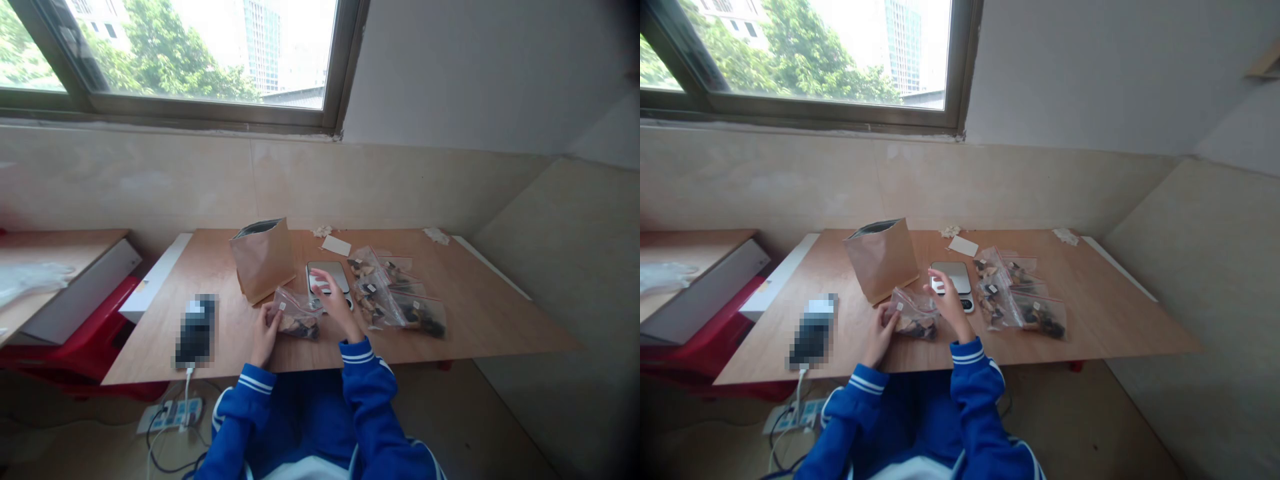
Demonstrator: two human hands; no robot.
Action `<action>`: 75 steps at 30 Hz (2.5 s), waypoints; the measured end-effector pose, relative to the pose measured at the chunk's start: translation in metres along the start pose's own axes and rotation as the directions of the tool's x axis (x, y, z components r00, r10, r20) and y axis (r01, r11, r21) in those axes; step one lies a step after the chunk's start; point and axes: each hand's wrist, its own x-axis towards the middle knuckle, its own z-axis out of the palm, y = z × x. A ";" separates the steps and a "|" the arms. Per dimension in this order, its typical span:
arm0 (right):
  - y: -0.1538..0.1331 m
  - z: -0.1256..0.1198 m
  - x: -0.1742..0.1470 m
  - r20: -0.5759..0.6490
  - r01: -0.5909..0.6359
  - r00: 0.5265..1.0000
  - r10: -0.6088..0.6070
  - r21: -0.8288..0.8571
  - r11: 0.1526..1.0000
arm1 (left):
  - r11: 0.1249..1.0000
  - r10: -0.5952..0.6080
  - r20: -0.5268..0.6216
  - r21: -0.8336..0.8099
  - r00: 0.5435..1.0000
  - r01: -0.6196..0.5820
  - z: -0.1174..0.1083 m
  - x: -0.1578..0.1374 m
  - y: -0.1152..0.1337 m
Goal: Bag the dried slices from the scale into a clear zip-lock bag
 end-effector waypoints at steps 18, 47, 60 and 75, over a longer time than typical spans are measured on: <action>0.060 0.000 -0.049 -0.129 -0.247 0.940 0.315 0.377 0.892 | 0.973 -0.083 0.090 -0.210 0.992 0.100 0.007 -0.002 0.008; 0.070 0.001 -0.060 -0.520 -0.234 0.823 0.229 0.057 0.971 | 0.990 -0.119 -0.128 -0.091 0.985 0.108 0.036 0.017 -0.004; 0.075 0.001 -0.064 -0.526 -0.250 0.802 0.281 0.131 0.959 | 0.995 -0.069 -0.128 -0.078 0.989 0.059 0.035 0.015 -0.003; 0.076 0.000 -0.064 -0.580 -0.197 0.788 0.206 0.079 0.977 | 0.999 -0.014 -0.175 0.026 0.984 0.019 0.036 0.009 -0.002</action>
